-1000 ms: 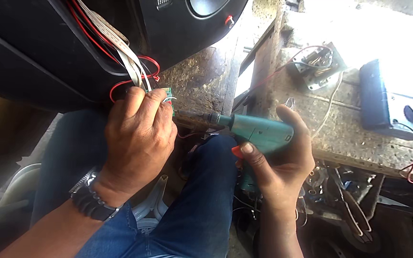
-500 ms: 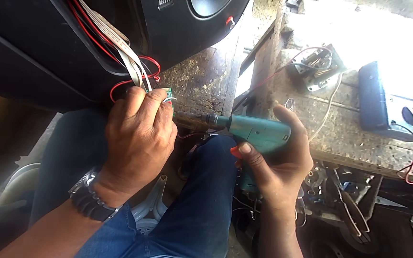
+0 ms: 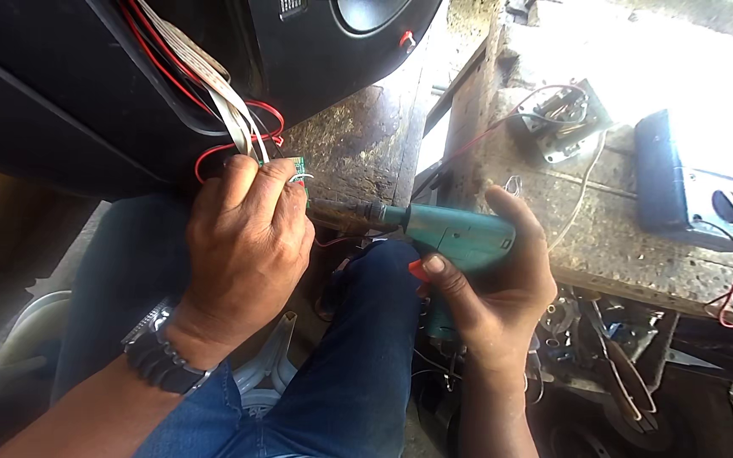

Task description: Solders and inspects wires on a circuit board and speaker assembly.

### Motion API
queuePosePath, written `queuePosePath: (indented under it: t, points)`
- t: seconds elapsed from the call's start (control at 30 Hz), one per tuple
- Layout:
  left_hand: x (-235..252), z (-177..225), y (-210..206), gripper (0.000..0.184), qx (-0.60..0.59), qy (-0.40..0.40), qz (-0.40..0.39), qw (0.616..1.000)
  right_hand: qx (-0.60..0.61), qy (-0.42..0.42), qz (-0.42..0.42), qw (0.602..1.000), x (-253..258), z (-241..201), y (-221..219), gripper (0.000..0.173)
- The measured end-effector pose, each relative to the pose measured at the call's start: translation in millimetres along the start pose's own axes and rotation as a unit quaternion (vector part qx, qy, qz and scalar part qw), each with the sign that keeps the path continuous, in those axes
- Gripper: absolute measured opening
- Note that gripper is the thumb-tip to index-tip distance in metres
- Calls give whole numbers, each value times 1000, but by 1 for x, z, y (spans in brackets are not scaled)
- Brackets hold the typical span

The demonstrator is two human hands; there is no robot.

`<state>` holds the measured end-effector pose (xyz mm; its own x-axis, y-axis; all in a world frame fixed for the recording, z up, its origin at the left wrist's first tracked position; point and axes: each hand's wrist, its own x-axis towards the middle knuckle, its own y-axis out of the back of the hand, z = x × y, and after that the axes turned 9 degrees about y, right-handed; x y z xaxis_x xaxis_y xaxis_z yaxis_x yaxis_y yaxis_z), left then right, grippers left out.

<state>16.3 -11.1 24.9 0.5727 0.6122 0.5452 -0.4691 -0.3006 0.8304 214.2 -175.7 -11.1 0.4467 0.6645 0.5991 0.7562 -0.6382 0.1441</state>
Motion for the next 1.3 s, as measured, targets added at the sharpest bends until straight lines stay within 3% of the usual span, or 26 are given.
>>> queuePosePath:
  t: [1.3]
  points:
    - [0,2,0,21,5,8,6,1000,40,15,-1,999,1,6,1,77]
